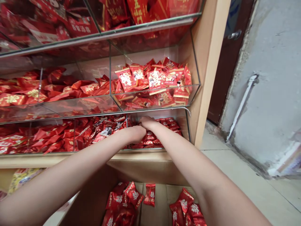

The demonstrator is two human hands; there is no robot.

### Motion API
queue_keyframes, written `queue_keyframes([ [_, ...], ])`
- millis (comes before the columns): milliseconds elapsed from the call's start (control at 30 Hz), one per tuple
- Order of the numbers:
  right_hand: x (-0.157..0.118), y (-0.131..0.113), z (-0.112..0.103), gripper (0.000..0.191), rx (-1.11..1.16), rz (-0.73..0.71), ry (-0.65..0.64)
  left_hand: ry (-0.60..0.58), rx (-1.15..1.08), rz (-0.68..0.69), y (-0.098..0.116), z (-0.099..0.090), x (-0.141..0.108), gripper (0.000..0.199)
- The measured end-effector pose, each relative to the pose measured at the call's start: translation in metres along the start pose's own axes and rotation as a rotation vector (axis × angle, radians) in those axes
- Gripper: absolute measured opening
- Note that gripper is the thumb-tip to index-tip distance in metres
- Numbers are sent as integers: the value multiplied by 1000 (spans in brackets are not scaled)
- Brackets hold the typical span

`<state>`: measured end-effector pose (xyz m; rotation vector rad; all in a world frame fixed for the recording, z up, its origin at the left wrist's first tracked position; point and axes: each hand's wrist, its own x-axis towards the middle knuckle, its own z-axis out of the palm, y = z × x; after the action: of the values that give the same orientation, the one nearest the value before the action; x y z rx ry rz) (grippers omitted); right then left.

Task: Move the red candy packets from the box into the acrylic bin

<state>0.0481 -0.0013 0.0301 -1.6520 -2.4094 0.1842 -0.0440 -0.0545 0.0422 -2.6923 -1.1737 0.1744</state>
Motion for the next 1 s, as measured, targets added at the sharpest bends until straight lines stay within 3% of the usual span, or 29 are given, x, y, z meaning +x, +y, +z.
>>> queue_keyframes([
  [133, -13, 1, -8, 26, -51, 23, -16, -188, 64, -37, 4, -9, -1, 25],
  [233, -29, 4, -13, 24, -105, 40, -33, -265, 93, -46, 8, -15, -3, 23],
  [467, -57, 11, -8, 26, -199, 21, -64, -226, 116, -98, 12, -18, -3, 50],
  [800, -44, 18, -15, 25, -181, 7, -18, -363, 127, -34, 9, -22, 10, 22],
  [1000, -36, 15, -14, 27, -176, 38, -8, -375, 155, -5, 7, -29, 12, 29],
])
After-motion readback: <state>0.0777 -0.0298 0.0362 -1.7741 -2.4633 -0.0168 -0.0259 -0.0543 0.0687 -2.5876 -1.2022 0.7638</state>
